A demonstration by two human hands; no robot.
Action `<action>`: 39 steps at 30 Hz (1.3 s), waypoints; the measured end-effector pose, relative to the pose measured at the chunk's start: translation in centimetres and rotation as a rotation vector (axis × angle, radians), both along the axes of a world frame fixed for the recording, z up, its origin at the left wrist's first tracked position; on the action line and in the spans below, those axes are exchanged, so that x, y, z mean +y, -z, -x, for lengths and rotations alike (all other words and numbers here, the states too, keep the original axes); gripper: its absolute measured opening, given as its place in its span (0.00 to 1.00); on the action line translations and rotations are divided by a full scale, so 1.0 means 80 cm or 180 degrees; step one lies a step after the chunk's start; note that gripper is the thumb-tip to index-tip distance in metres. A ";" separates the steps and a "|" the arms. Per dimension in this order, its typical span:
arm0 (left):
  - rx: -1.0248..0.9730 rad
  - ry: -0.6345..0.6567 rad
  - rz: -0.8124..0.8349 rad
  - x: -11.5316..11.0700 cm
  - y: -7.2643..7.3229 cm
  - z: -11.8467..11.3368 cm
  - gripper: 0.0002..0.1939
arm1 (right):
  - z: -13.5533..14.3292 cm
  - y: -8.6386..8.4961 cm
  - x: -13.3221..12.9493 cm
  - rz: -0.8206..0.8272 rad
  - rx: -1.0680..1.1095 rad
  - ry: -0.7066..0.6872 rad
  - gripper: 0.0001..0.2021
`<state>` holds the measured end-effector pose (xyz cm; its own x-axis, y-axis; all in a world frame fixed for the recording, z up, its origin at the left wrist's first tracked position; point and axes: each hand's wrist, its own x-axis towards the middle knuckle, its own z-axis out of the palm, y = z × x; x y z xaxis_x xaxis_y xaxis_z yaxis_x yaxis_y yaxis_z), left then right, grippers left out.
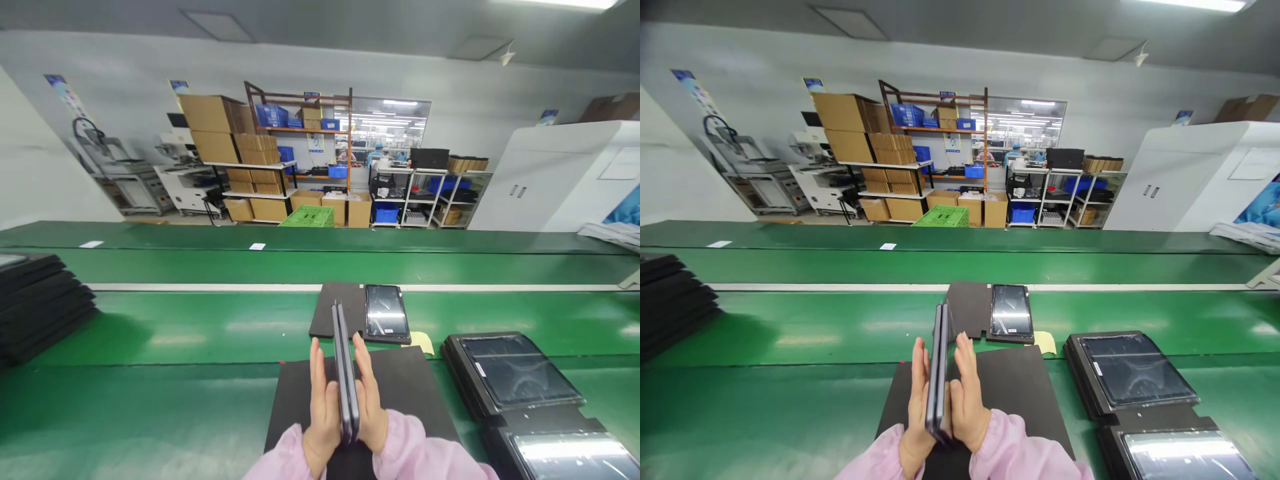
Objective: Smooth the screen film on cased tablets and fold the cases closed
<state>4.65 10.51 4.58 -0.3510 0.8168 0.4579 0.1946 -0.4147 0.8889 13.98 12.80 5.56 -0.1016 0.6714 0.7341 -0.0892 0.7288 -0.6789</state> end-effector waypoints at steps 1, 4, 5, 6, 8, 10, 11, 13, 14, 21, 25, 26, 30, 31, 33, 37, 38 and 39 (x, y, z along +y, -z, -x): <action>0.0082 0.0105 -0.0135 -0.001 -0.012 -0.003 0.28 | -0.002 -0.010 -0.002 0.0172 0.0099 -0.0060 0.21; -0.0083 0.0541 0.0046 -0.003 -0.072 -0.016 0.28 | -0.004 -0.053 -0.008 0.1027 0.0424 -0.0411 0.20; -0.0318 0.0499 0.0317 -0.004 -0.093 -0.021 0.28 | -0.005 -0.067 -0.010 0.1300 0.0519 -0.0489 0.20; -0.0548 0.0448 0.0562 -0.006 -0.111 -0.027 0.29 | -0.006 -0.078 -0.013 0.1511 0.0596 -0.0540 0.21; -0.0986 0.0359 0.0893 -0.013 -0.135 -0.038 0.31 | -0.008 -0.092 -0.020 0.1756 0.0703 -0.0594 0.22; -0.1329 0.0381 0.0963 -0.023 -0.146 -0.047 0.32 | -0.012 -0.098 -0.028 0.1847 0.0748 -0.0671 0.24; -0.1465 0.0392 0.0950 -0.029 -0.149 -0.051 0.32 | -0.015 -0.099 -0.033 0.1909 0.0754 -0.0686 0.24; -0.1653 0.0362 0.0917 -0.038 -0.152 -0.058 0.31 | -0.018 -0.104 -0.044 0.2038 0.0755 -0.0634 0.24; -0.1702 0.0364 0.0894 -0.042 -0.154 -0.061 0.31 | -0.020 -0.106 -0.049 0.2083 0.0760 -0.0572 0.24; -0.1389 0.0309 0.0837 -0.051 -0.159 -0.063 0.30 | -0.024 -0.114 -0.059 0.2062 0.0859 -0.0539 0.25; -0.1307 0.0272 0.1200 -0.039 -0.154 -0.059 0.27 | -0.022 -0.114 -0.049 0.2254 0.0927 -0.0417 0.27; -0.1414 0.0282 0.1318 -0.035 -0.150 -0.059 0.25 | -0.021 -0.114 -0.047 0.2416 0.0972 -0.0362 0.27; -0.1918 0.0379 0.1647 -0.024 -0.131 -0.062 0.22 | -0.018 -0.100 -0.043 0.3002 0.0971 -0.0276 0.26; -0.1986 0.0379 0.1690 -0.023 -0.125 -0.063 0.21 | -0.018 -0.094 -0.044 0.3046 0.0934 -0.0237 0.26; -0.2033 0.0355 0.1729 -0.021 -0.117 -0.062 0.21 | -0.019 -0.078 -0.047 0.2886 0.0840 -0.0115 0.26; -0.1382 -0.0014 0.2381 -0.019 -0.110 -0.061 0.20 | -0.028 -0.052 -0.054 0.1418 0.0271 -0.0051 0.21; -0.1151 -0.0230 0.2711 -0.018 -0.107 -0.062 0.21 | -0.031 -0.049 -0.055 0.0923 0.0067 -0.0107 0.24; -0.0971 -0.0440 0.3019 -0.017 -0.104 -0.063 0.22 | -0.033 -0.047 -0.056 0.0462 -0.0147 -0.0198 0.26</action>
<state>9.70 9.13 12.86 -0.4640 0.7406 -0.4860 -0.1037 0.4995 0.8601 16.61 8.33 9.36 -0.1776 0.7614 0.6234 -0.0974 0.6168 -0.7811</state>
